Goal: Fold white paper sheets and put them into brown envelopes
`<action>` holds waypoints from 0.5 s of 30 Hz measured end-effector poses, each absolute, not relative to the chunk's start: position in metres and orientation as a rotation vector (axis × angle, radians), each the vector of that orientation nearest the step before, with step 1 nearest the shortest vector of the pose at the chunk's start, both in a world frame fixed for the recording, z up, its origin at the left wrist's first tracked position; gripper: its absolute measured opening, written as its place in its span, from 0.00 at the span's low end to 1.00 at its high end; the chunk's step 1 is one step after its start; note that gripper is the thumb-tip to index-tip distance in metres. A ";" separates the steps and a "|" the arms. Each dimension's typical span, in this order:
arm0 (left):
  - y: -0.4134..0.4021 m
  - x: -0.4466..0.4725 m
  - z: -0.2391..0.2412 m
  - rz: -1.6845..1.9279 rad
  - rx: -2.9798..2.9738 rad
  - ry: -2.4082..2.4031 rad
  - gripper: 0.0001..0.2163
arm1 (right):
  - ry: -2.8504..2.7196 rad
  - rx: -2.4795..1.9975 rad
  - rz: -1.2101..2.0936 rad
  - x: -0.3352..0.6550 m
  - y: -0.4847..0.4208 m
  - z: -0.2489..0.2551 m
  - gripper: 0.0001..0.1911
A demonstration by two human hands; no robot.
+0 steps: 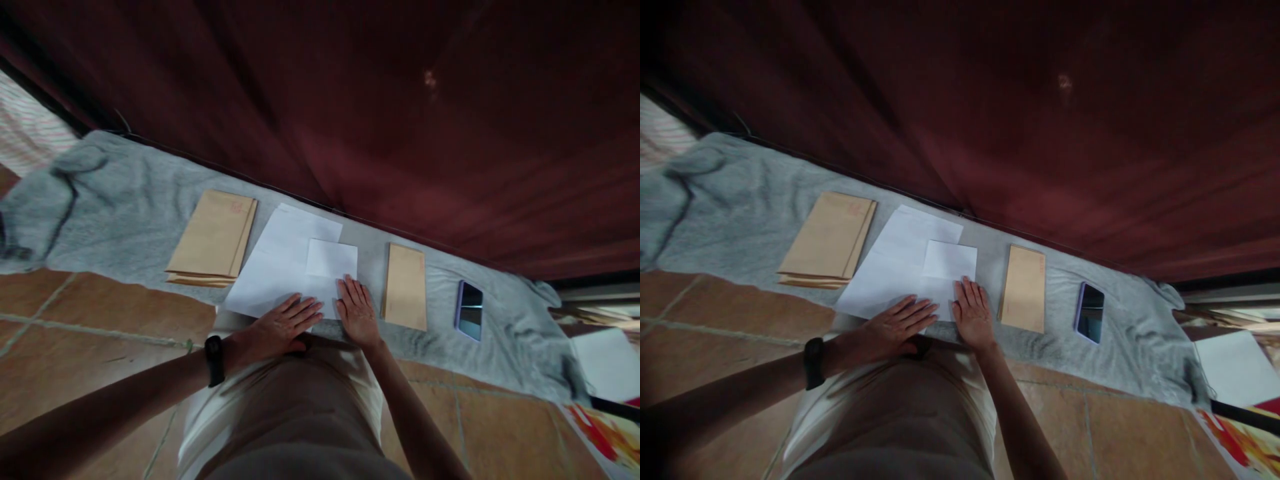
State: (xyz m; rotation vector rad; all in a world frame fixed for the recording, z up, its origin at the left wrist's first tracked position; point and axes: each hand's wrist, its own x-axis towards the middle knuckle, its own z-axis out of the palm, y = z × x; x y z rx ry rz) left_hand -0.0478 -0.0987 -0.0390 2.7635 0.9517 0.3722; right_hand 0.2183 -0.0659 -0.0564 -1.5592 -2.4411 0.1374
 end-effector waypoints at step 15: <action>-0.096 -0.023 -0.042 0.307 2.684 1.014 0.35 | -2.499 -1.504 0.106 0.218 -0.089 -0.057 0.27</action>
